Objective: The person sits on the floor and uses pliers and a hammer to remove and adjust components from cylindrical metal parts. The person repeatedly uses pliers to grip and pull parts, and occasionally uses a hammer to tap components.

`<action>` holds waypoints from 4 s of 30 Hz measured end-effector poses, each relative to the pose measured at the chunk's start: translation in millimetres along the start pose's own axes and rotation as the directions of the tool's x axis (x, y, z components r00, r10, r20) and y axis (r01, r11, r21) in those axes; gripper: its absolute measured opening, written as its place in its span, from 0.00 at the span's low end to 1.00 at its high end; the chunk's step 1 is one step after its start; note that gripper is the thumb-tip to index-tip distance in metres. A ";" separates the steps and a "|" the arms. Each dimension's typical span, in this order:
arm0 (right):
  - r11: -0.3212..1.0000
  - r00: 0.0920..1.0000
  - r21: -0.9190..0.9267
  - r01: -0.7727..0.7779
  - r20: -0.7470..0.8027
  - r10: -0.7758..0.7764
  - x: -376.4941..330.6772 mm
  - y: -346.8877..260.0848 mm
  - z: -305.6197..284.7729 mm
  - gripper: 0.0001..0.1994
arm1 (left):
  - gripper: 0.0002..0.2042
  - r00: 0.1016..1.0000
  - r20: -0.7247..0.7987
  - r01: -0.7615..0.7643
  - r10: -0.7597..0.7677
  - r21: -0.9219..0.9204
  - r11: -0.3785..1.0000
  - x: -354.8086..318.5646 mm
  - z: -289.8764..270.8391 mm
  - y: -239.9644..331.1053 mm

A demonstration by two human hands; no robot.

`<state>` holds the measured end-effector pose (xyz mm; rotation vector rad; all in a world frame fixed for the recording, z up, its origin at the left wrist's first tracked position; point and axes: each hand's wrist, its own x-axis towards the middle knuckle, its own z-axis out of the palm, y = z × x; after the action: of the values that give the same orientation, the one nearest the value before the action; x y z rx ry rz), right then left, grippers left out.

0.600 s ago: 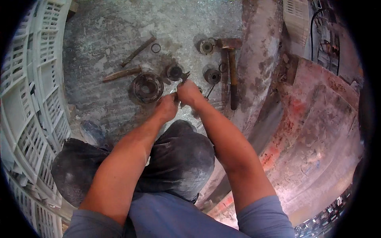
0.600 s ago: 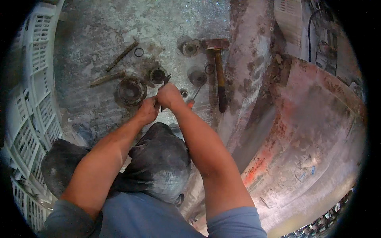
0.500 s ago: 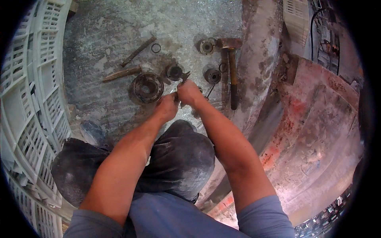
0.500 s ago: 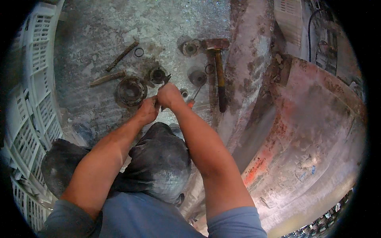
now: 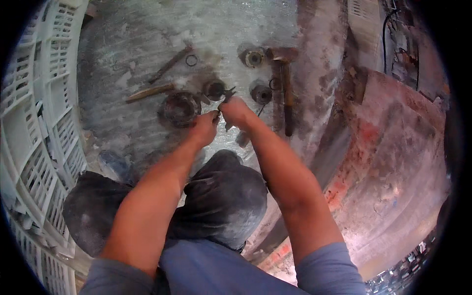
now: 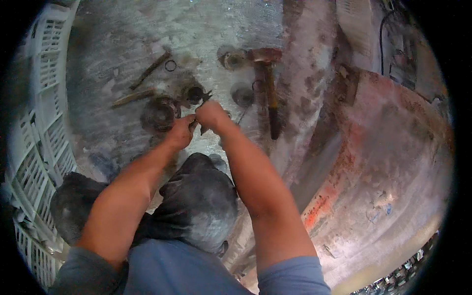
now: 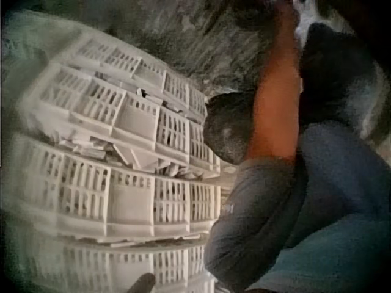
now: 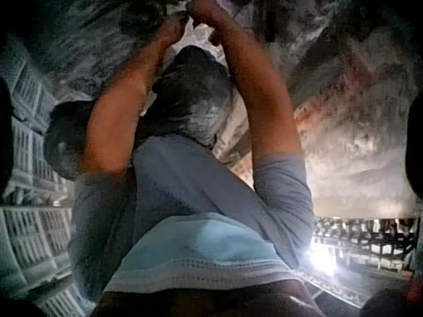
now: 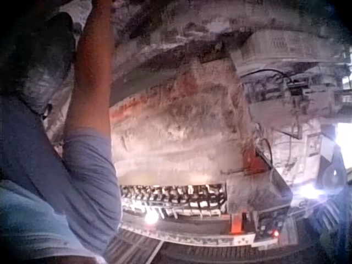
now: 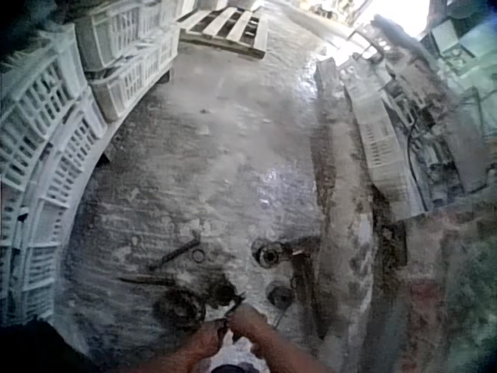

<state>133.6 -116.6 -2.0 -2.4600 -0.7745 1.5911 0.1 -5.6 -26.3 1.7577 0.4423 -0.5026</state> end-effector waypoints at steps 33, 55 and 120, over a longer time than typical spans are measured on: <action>0.985 0.981 0.138 -0.104 -0.148 0.124 3.3 -11.2 11.2 0.09 | 0.12 0.995 0.068 0.081 -0.077 -0.074 0.994 -5.9 -2.1 11.7; 0.990 0.995 -0.115 -0.086 -0.055 0.081 -6.5 -39.0 -11.8 0.11 | 0.12 0.996 0.084 0.008 -0.001 -0.081 0.997 -3.2 3.9 -5.9; 0.835 0.985 -0.525 0.165 0.124 -0.117 3.5 -21.5 -8.0 0.12 | 0.13 0.983 0.166 0.101 -0.083 -0.100 0.990 -10.9 -15.4 30.1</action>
<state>134.1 -95.0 6.5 -2.5994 -1.5668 1.6015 8.9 2.0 7.3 1.5841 0.4298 -0.6698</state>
